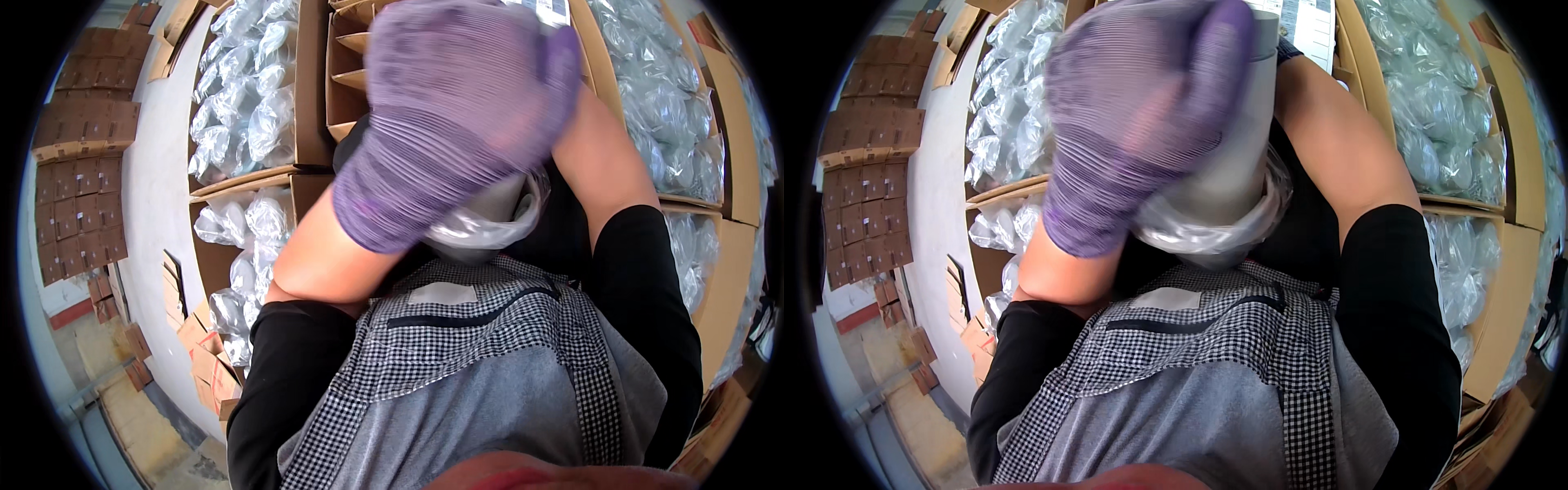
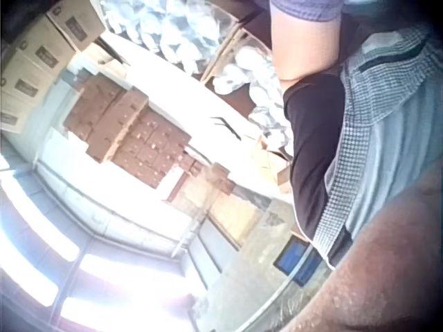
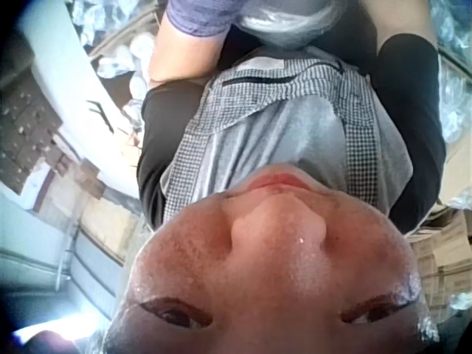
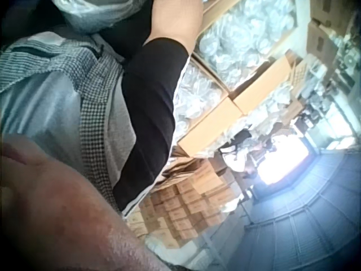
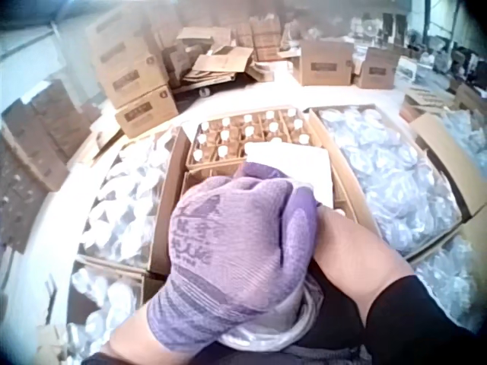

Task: The person removes a cylindrical unit from a box, inserts a spherical metal component into it, attaches a circular lid, and uses a tool to apply and smooth out product labels on the exterior.

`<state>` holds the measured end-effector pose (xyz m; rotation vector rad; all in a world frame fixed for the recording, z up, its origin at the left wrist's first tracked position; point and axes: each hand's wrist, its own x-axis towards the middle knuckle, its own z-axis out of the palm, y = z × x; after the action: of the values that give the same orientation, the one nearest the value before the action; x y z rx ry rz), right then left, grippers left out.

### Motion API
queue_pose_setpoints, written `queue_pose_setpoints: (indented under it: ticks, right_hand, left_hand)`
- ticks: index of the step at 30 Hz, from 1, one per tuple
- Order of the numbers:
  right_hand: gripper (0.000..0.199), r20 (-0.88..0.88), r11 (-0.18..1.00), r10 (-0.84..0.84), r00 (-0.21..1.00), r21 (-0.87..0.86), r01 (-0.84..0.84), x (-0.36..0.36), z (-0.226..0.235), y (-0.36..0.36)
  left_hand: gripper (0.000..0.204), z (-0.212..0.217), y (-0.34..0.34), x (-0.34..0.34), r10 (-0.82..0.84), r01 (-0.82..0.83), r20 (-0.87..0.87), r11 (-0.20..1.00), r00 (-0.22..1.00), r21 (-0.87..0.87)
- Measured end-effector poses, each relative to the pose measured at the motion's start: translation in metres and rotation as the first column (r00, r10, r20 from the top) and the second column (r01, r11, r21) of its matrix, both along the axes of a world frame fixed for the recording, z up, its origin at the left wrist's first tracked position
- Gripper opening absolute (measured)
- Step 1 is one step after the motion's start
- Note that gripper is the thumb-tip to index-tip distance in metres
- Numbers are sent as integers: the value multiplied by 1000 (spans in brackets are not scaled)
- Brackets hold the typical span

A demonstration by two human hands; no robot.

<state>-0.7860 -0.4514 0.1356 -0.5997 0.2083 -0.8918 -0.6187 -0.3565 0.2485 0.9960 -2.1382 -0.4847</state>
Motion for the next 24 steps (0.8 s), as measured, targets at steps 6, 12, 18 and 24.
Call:
queue_pose_setpoints:
  ticks: [6, 12, 18, 24]
  right_hand:
    - [35, -391, 621, -729, 561, -723, 303, -33, 17, 41]
    - [42, -272, 293, -895, 353, -956, 6, -34, 76, 85]
    - [46, -337, 319, -853, 398, -941, -114, -47, 91, 64]
    - [44, -283, 498, -766, 577, -829, 254, -43, 29, 47]
  left_hand:
    - [41, -106, -98, 64, -359, 481, -691, 877, 628, -19]
    - [48, -129, -116, 30, -227, 747, -927, 660, 298, 78]
    - [47, -87, -105, 43, -105, 533, -704, 733, 702, 422]
    - [47, 6, -3, 5, -119, 119, -7, 985, 993, 125]
